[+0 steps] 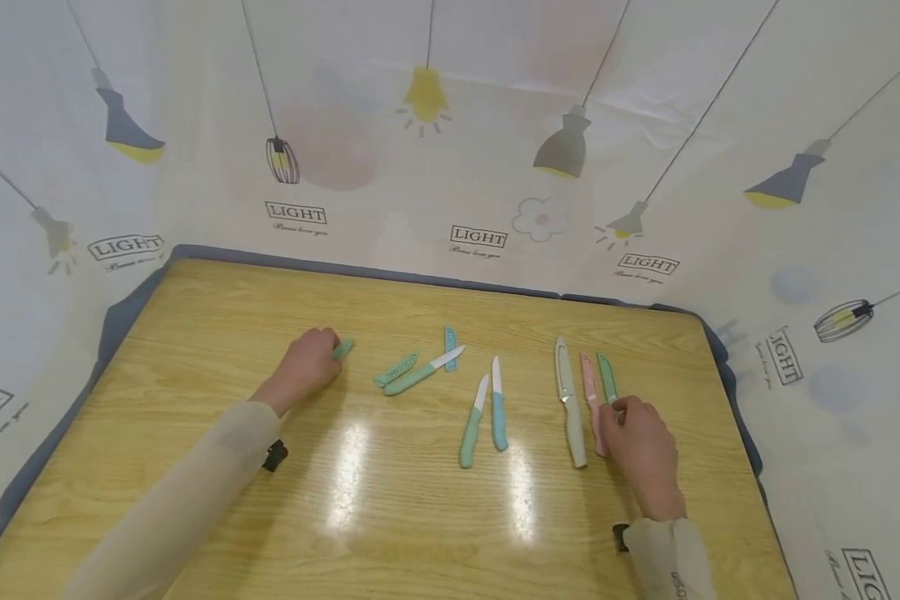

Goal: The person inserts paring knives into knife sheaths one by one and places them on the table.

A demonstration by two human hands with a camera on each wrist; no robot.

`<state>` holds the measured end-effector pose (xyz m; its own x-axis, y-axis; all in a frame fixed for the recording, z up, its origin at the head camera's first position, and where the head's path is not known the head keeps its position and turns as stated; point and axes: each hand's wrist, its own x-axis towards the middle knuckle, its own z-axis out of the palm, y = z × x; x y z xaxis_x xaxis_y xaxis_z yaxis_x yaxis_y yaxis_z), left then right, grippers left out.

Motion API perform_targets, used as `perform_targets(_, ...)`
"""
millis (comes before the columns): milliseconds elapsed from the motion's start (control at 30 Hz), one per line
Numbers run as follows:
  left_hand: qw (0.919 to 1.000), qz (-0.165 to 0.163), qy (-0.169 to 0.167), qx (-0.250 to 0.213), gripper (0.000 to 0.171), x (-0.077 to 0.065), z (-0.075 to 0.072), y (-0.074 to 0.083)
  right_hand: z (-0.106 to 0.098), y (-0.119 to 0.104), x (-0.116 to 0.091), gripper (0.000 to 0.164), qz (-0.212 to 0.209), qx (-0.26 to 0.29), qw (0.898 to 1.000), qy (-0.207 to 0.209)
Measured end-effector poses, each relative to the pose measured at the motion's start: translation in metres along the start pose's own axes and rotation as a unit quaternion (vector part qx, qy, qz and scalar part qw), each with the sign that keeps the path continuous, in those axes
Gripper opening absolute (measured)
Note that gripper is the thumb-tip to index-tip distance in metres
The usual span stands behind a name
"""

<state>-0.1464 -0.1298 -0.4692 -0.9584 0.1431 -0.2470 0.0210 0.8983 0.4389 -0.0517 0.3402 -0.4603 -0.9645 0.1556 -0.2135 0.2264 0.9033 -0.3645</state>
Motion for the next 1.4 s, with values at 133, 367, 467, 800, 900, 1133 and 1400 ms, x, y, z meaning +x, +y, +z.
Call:
perform_targets(133,0.9990,-0.007,0.016,-0.041,0.035,-0.004,-0.002,-0.002,0.000,-0.008,0.001,0.065,0.013,0.004,1.000,-0.016)
perform_targets(367,0.9907,-0.003,0.026,-0.134,0.044,-0.013,-0.010,-0.002,0.003,-0.025,-0.004,0.054,-0.023,0.008,1.000,0.017)
perform_targets(467,0.9867,-0.003,0.021,-0.161,0.044,-0.018,-0.013,0.000,0.005,-0.033,-0.008,0.052,-0.039,0.010,0.999,0.024)
perform_targets(800,0.9648,-0.002,0.013,-0.262,0.044,-0.034,-0.016,0.010,0.017,-0.055,-0.012,0.047,-0.096,0.025,0.994,0.045)
perform_targets(900,0.9575,-0.003,0.015,-0.288,0.045,-0.038,-0.014,0.014,0.022,-0.063,-0.014,0.042,-0.113,0.030,0.992,0.053)
perform_targets(1133,0.9391,-0.008,0.011,-0.343,0.047,-0.042,-0.004,0.020,0.033,-0.079,-0.017,0.036,-0.140,0.022,0.988,0.067)
perform_targets(1400,0.8587,0.000,-0.018,-0.512,0.050,-0.047,0.005,0.028,0.049,-0.103,-0.022,0.034,-0.165,0.030,0.984,0.065)
